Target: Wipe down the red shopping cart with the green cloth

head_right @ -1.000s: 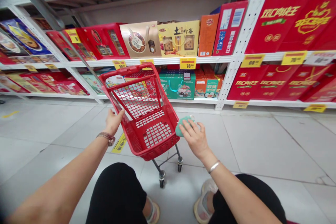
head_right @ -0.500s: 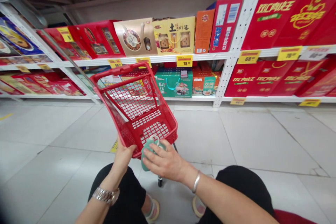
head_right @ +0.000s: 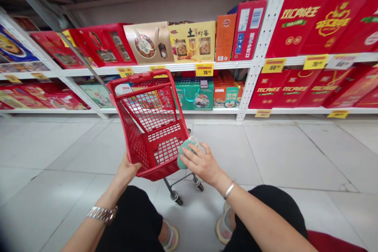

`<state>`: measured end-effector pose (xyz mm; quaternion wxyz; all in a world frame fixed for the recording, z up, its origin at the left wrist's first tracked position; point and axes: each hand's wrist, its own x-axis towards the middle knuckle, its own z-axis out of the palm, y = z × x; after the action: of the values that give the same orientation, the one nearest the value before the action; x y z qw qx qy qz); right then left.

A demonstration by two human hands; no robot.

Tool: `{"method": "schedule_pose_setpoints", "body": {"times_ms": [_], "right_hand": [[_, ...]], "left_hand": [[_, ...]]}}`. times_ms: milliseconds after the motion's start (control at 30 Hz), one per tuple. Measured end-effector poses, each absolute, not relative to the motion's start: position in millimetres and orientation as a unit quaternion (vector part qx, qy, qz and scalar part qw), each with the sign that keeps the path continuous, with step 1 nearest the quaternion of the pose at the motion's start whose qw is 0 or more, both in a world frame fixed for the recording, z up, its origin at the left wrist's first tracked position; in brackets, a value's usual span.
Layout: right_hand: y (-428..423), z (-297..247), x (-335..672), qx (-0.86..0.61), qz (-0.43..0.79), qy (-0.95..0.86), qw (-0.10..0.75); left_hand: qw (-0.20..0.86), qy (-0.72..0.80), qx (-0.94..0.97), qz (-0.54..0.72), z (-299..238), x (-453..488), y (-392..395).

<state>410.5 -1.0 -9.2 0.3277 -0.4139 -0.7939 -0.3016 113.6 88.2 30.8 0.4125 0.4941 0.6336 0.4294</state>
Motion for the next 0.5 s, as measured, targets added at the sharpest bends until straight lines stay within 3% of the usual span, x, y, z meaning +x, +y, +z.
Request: {"method": "schedule_pose_setpoints", "body": {"times_ms": [333, 500], "right_hand": [[22.7, -30.2, 477.8, -0.578, -0.235, -0.7, 0.347], [21.7, -25.7, 476.5, -0.553, -0.241, -0.698, 0.386]], "left_hand": [[0.485, 0.579, 0.529, 0.387, 41.8, 94.0, 123.7], [0.507, 0.568, 0.56, 0.326, 46.4, 69.7, 150.7]]}}
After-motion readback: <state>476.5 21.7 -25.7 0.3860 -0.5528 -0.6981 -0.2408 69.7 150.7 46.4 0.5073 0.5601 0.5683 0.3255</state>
